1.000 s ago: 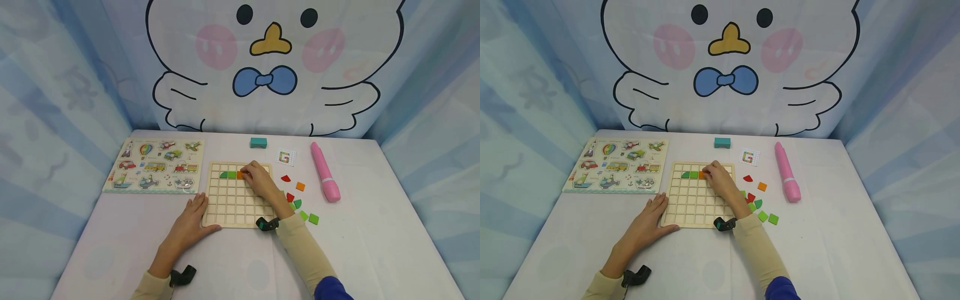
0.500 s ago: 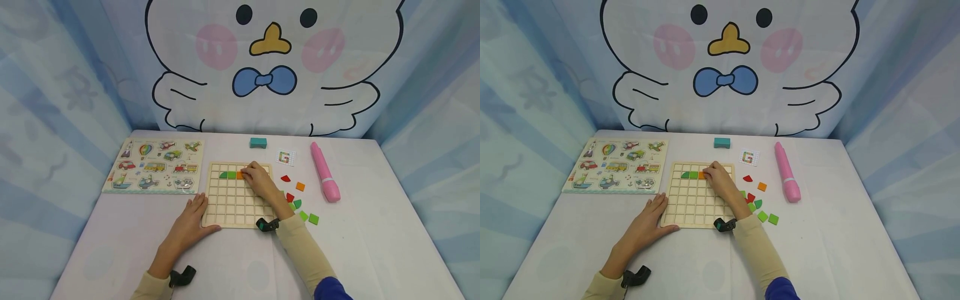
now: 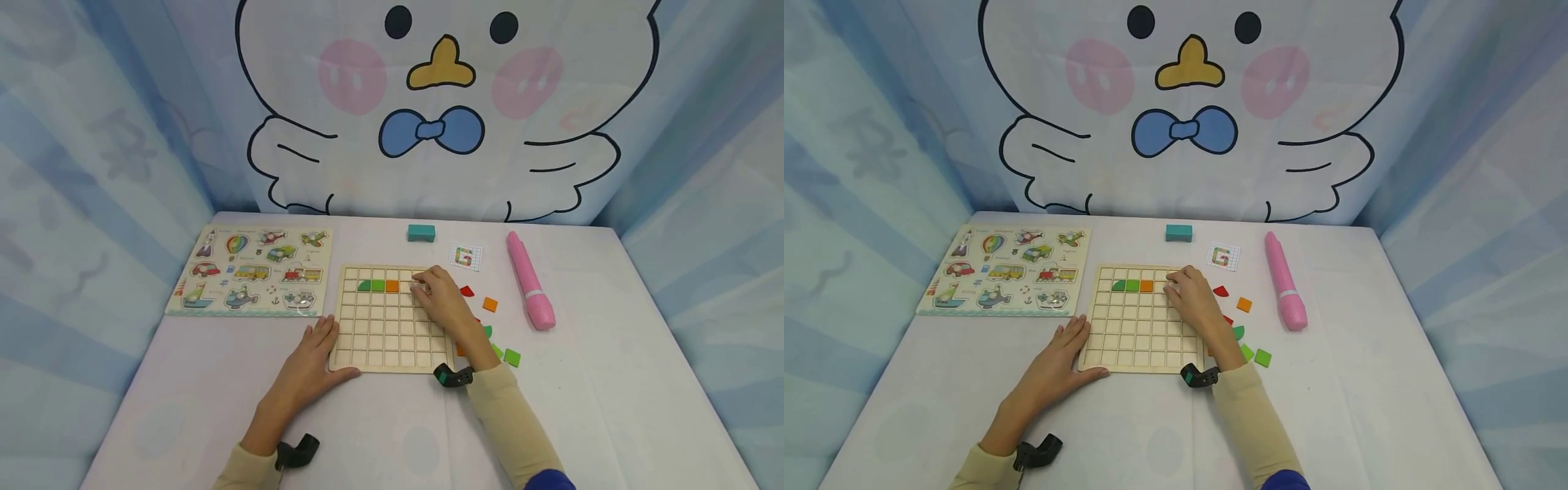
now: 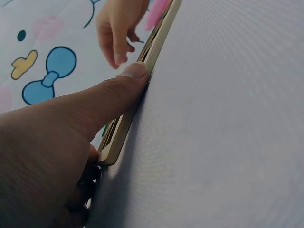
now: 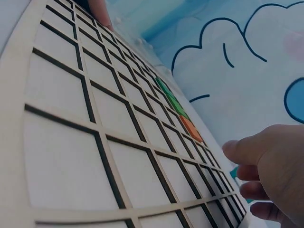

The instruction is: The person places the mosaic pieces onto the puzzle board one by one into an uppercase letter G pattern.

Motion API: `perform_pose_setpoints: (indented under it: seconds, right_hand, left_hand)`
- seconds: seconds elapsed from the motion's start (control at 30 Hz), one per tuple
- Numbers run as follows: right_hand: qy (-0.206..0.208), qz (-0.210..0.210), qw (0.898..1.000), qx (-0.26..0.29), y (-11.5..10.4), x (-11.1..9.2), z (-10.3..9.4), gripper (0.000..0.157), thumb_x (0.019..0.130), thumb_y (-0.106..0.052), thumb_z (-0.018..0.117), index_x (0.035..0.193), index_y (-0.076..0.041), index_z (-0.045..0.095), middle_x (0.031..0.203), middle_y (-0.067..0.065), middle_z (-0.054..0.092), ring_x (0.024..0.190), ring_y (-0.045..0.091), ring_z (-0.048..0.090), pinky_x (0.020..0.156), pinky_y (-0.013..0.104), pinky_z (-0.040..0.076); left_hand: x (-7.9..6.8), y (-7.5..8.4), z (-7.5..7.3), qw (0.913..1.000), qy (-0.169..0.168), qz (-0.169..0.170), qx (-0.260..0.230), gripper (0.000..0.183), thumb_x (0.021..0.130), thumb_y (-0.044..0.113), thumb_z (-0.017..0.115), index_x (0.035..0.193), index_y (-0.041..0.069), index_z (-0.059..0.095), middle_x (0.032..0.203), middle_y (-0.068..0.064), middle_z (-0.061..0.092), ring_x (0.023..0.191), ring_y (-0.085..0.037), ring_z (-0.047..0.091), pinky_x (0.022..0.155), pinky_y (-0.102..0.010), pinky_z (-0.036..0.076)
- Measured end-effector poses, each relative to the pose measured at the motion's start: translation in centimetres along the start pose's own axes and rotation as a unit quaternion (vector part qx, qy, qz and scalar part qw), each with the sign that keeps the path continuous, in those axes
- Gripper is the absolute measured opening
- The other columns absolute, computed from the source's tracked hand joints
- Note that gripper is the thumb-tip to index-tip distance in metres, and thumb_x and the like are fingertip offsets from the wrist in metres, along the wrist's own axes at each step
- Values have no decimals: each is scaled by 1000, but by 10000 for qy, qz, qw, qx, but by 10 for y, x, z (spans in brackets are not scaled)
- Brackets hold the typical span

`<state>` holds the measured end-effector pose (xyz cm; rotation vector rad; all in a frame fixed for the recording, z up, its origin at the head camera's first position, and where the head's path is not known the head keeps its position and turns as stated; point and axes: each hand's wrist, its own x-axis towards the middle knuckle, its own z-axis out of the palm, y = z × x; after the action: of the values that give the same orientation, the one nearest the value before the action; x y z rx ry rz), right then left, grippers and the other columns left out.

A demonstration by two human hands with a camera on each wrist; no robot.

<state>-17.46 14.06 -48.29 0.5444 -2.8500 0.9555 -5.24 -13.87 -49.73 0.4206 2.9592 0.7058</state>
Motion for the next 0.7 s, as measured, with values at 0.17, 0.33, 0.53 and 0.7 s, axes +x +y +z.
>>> perform_pose_setpoints:
  seconds: [0.17,0.33,0.53,0.7]
  right_hand:
    - [-66,286,9996,-63,6,-7,-8,34,98,-24,66,125,-3,67,114,10,61,94,22,53,81,34,51]
    - [37,283,9995,-127,14,-11,-16,36,96,-22,69,125,-1,66,115,13,62,98,25,55,87,39,53]
    - [134,269,9995,-122,23,-18,-26,38,94,-19,71,125,1,65,115,16,61,100,28,56,89,42,54]
    - [159,475,9986,-181,29,-22,-33,38,94,-20,71,125,0,65,116,15,61,99,27,54,89,40,54]
  left_hand:
    - [1,-1,1,10000,-19,-25,-11,103,82,59,75,151,-6,36,162,-20,31,153,-34,27,126,-50,23]
    - [1,-1,1,10000,-5,-22,-60,103,81,59,75,151,-6,36,162,-20,30,153,-34,26,126,-50,23]
    - [0,-2,2,10000,2,-20,-43,103,81,60,74,151,-6,36,162,-20,30,153,-34,26,126,-51,24]
    - [0,-1,2,10000,57,-1,-33,103,81,60,75,151,-6,37,161,-20,32,152,-35,28,125,-51,25]
